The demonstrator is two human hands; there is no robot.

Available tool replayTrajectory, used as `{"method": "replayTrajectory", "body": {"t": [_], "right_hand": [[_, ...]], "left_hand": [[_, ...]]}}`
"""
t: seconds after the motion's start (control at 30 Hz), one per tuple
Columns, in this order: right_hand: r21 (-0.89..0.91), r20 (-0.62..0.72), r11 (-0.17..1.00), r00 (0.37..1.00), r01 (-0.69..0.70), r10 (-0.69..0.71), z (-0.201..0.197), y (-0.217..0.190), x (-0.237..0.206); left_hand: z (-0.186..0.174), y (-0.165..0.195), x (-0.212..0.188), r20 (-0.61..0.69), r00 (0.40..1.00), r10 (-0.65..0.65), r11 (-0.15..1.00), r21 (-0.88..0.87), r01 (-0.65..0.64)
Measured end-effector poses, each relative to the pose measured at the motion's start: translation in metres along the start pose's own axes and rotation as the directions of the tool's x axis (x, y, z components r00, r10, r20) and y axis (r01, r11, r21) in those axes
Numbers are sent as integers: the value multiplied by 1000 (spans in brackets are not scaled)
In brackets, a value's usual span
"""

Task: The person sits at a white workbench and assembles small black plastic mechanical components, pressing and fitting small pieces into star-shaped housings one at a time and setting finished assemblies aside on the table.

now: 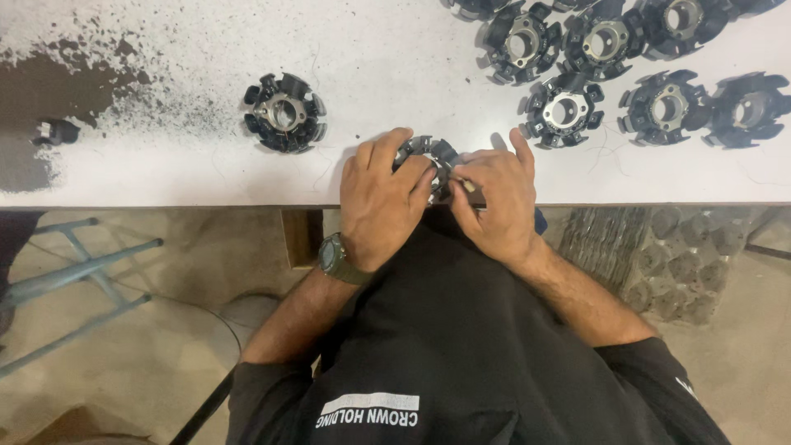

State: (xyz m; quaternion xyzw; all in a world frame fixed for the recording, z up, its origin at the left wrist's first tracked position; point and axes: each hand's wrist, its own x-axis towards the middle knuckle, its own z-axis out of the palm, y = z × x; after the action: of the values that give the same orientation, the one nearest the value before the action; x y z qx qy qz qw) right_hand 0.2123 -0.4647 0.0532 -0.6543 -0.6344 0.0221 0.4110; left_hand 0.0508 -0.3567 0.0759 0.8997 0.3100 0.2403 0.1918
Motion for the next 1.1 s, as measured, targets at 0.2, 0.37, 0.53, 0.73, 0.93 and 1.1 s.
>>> {"method": "replayTrajectory", "body": {"t": [0.2,0.37,0.53,0.73,0.93,1.1], "right_hand": [[-68,21,997,1000,21,-20,-2,0,-2],[-67,42,998,999,4,-1,-3,-7,6],[-27,70,998,996,-48,50,-8,-10,13],[-14,97,998,994,-58,59,-10,-10,16],[5,76,998,995,-66,65,-8,-8,13],[-12,63,1000,998,-16,17,-4,-6,10]], "left_hand": [[8,-5,-2,-129,991,46,996,-67,-55],[8,-3,-3,-142,990,4,991,-131,-23],[8,2,-4,-70,997,-24,981,-196,10],[21,2,0,-152,988,-41,986,-165,15],[34,-2,1,-183,983,-34,994,-107,15],[37,-5,-2,-207,978,-35,991,-134,7]]}}
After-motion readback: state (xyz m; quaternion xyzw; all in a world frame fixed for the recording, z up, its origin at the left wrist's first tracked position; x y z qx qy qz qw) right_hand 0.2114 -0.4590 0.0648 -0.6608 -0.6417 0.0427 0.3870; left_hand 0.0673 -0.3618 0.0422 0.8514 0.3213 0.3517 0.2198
